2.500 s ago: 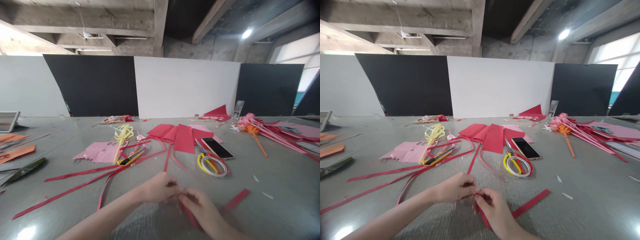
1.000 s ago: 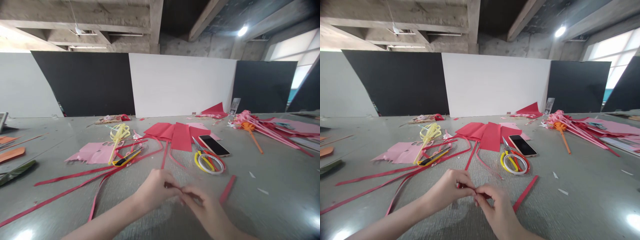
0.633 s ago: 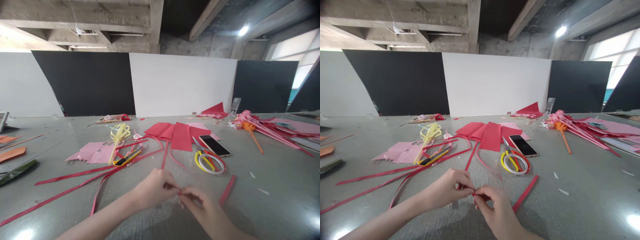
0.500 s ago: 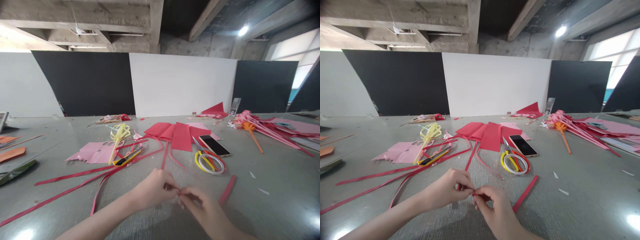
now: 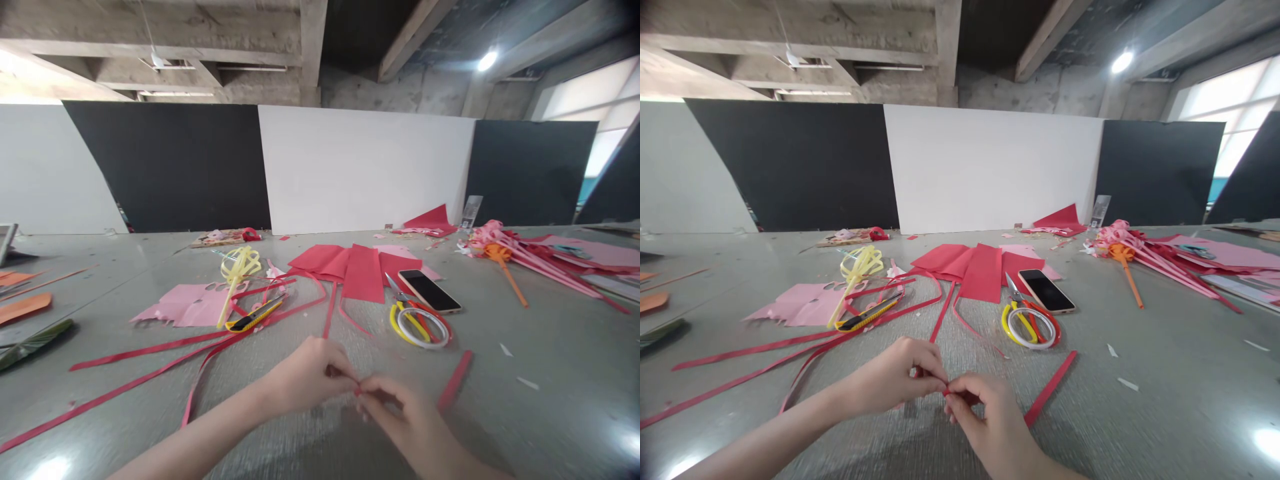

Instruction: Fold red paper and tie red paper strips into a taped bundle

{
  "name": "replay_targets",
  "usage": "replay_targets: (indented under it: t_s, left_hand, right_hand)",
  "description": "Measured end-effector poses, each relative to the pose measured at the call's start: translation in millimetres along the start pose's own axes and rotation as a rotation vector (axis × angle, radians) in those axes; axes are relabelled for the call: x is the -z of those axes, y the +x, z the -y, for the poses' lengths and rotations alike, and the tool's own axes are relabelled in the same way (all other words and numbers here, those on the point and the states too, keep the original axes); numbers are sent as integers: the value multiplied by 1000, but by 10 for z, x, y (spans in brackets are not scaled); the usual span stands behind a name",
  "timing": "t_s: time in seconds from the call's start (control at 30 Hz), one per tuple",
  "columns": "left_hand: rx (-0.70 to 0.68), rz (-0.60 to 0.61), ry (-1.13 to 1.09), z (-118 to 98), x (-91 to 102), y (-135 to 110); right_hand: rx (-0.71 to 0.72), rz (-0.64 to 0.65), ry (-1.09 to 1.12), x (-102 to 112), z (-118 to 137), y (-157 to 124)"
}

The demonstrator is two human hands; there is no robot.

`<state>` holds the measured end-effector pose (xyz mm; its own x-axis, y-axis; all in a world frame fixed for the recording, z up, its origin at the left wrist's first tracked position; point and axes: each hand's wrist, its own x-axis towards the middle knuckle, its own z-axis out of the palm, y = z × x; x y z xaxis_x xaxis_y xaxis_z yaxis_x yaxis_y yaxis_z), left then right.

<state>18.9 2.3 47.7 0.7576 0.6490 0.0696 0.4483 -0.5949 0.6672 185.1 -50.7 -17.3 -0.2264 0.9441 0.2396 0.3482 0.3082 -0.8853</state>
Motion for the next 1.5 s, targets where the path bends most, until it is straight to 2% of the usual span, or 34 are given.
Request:
replay_targets:
  t_s: [0.97,1.2,1.5]
  left_hand:
    - [-5,-29,40,47,-86,5]
    - [17,-96,46,50,-153,14]
    - [106,-184,-77,83,-198,28]
  right_hand:
    - [-18,-10,-41,0,18,23]
    - [-18,-23,-41,15,27,13]
    - [-10,-53,-32,14,-13,22]
